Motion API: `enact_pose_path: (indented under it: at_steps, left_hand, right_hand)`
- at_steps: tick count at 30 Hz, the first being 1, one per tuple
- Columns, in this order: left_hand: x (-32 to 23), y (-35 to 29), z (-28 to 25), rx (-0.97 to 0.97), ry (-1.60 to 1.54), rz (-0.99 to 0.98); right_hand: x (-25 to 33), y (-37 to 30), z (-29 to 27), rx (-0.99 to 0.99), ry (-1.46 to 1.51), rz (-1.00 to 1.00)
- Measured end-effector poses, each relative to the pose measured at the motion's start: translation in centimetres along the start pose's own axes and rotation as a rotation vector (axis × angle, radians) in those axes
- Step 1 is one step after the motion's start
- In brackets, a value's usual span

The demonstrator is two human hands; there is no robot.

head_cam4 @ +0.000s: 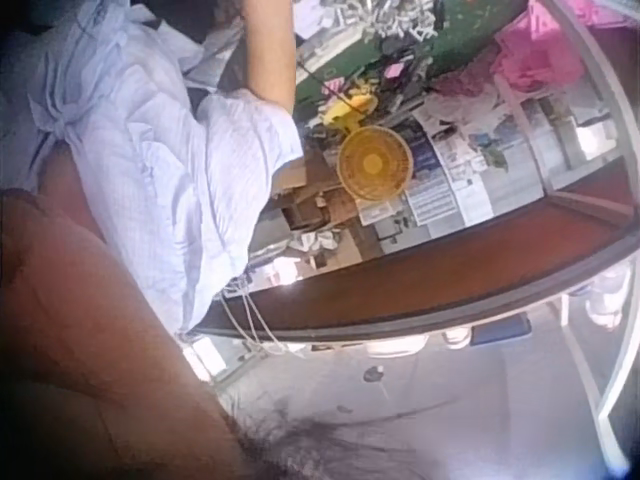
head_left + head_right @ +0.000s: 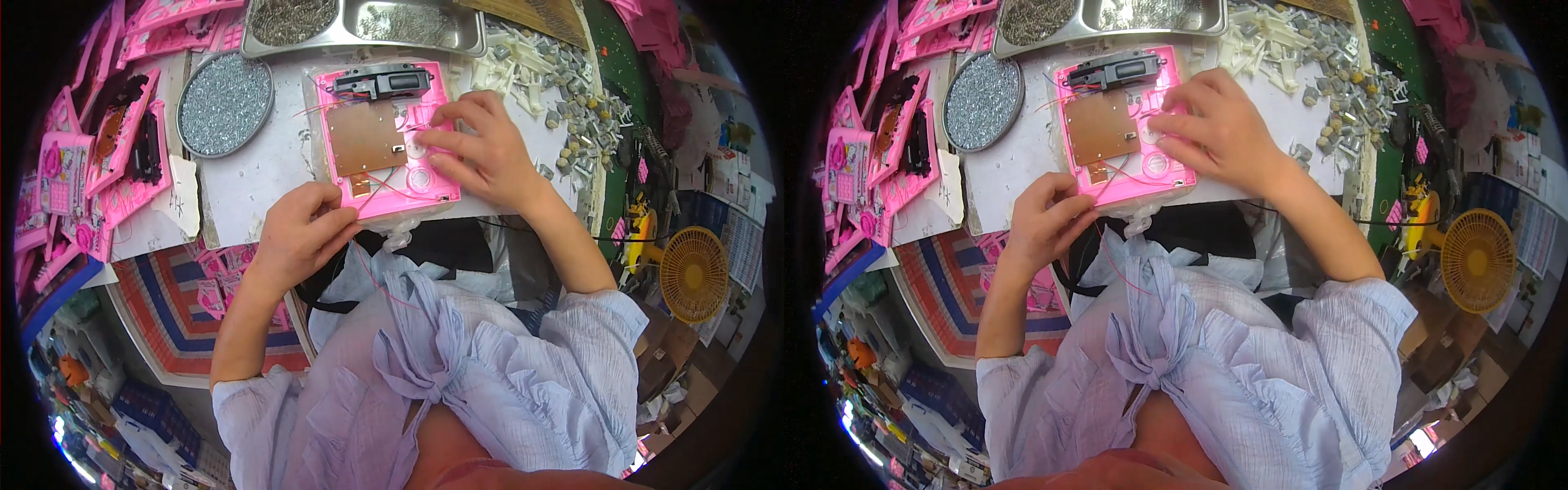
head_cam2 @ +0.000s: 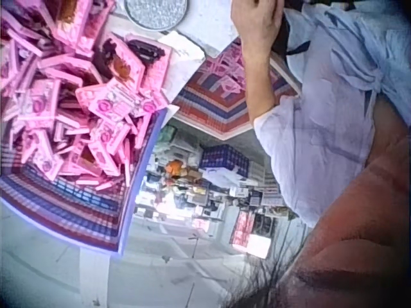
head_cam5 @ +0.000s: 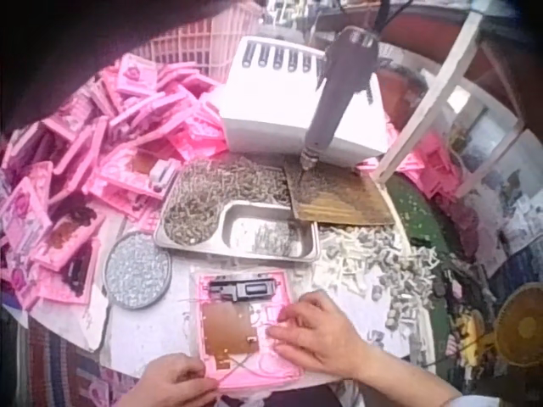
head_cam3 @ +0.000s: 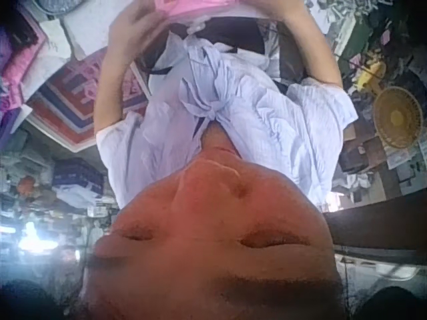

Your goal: Assembling, screwing, and soldering components for a pink toy device.

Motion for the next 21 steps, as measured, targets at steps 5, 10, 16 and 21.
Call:
enact_pose_path:
  at_steps: [5, 10, 16, 21]
  left_hand:
    - [-0.3, 1.5, -0.8, 0.043, -0.004, 0.079]
    - [-0.3, 1.8, -1.1, 0.132, 0.056, 0.126]
    - [0.1, 1.4, -1.2, 0.137, -0.012, 0.039]
    - [0.4, 2.0, -0.7, 0.184, -0.053, 0.021]
  right_hand:
    - [-1.0, -0.2, 0.8, -0.038, -0.063, -0.033]
    - [-1.9, 1.1, -1.0, -0.036, 0.108, 0.017]
    - [-16.4, 8.4, -13.4, -0.463, -0.140, 0.333]
    - [-30.4, 13.3, -22.2, -0.595, -0.918, 0.155]
Point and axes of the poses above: each hand's wrist, its own y-axis towards the middle knuckle, its own z-axis out of the palm, x = y × z, the point moved 1 cm from there along y, towards the middle knuckle, and after that the axes turned 2 degrees about -z, right-handed, at the moved point
